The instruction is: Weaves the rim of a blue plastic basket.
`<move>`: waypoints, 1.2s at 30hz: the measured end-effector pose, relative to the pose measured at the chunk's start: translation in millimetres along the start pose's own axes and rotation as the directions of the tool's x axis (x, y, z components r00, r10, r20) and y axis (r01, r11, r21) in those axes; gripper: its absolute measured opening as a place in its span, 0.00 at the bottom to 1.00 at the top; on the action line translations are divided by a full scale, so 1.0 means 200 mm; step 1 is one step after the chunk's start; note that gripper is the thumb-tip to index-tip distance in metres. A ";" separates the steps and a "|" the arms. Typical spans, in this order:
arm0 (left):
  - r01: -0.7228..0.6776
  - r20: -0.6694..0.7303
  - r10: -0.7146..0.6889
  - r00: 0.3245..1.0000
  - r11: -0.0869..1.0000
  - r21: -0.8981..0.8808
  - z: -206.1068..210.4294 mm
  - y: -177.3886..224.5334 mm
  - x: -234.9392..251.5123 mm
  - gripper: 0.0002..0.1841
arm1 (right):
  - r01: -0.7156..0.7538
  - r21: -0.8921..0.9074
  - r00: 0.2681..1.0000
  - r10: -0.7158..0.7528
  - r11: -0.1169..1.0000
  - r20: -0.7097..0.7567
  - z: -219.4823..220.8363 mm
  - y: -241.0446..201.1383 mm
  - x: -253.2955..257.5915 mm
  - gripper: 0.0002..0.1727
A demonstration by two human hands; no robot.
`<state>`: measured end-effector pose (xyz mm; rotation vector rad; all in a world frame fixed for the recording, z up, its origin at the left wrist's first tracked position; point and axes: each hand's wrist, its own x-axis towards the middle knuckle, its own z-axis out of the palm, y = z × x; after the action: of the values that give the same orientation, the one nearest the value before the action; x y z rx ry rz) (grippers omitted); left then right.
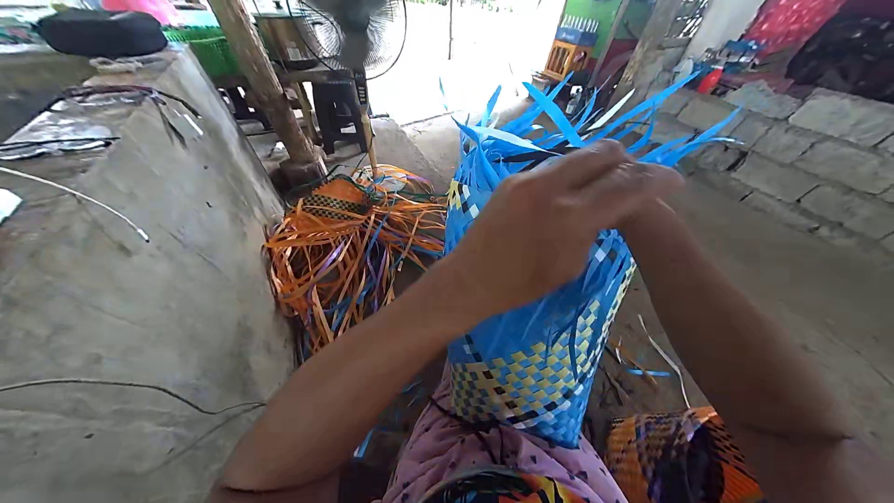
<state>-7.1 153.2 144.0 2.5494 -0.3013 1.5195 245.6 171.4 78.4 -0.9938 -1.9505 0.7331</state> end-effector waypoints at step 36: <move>0.181 0.672 -0.363 0.645 0.927 0.327 0.11 -0.34 0.02 0.08 | -0.335 0.200 0.942 0.330 0.921 0.062 0.08 -0.09 0.06 0.16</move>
<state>31.2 213.3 134.4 3.0919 0.2057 0.3791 221.2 169.8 89.4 -1.2027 -1.7011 1.1231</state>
